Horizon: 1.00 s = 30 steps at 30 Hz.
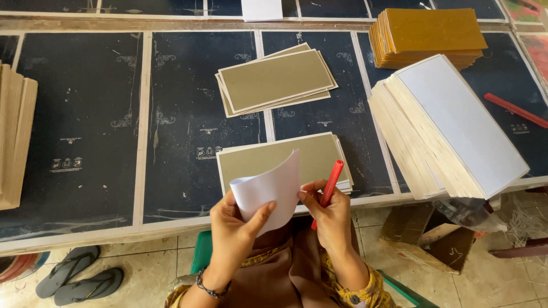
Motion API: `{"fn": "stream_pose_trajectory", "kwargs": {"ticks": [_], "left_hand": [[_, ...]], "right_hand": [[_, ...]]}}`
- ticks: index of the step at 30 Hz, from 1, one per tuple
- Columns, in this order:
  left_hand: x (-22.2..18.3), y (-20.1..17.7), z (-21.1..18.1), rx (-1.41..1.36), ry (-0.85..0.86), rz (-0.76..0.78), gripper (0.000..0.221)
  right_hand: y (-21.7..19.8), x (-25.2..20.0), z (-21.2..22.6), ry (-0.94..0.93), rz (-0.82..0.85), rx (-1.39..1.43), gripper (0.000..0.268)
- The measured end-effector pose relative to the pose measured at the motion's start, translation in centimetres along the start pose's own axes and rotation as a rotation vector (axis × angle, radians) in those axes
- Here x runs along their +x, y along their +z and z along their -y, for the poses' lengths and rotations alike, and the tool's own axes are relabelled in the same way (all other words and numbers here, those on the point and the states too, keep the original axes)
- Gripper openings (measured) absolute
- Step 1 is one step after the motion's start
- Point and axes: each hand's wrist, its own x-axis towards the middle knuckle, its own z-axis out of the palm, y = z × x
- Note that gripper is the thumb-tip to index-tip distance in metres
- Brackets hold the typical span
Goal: Folding and stacking paper cards using a creasing tool on a production table.
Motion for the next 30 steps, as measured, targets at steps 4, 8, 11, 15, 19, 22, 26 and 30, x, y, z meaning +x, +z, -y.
{"fn": "stream_pose_trajectory", "kwargs": {"ticks": [4, 8, 11, 15, 19, 22, 26, 30], "left_hand": [[-2.4, 1.0, -0.6, -0.015, 0.103, 0.096, 0.032], [-3.5, 1.1, -4.3, 0.187, 0.393, 0.507, 0.032], [-3.3, 1.0, -4.8, 0.25, 0.634, 0.709, 0.053], [-1.8, 1.3, -2.0, 0.594, 0.671, 0.238, 0.029], [-1.4, 1.4, -0.9, 0.496, 0.469, 0.224, 0.008], [-0.1, 0.1, -1.6, 0.457, 0.381, 0.256, 0.009], [3.4, -4.7, -1.2, 0.348, 0.345, 0.009, 0.009], [5.8, -7.8, 2.6, 0.321, 0.229, -0.038, 0.008]], "right_hand": [[-1.4, 0.0, -2.4, 0.131, 0.076, 0.176, 0.014], [-2.4, -0.1, -3.4, 0.293, 0.167, 0.246, 0.021], [-2.2, -0.2, -2.8, 0.259, 0.112, 0.189, 0.018], [-1.8, -0.5, -1.8, 0.184, 0.023, 0.098, 0.013], [-1.5, -0.7, -0.9, 0.14, -0.022, 0.041, 0.01], [-1.4, -0.6, -0.2, 0.104, -0.055, -0.017, 0.008], [-6.4, 1.6, -0.4, 0.0, -0.089, -0.137, 0.008], [-9.2, 4.4, 2.4, -0.09, -0.072, -0.229, 0.006]]}}
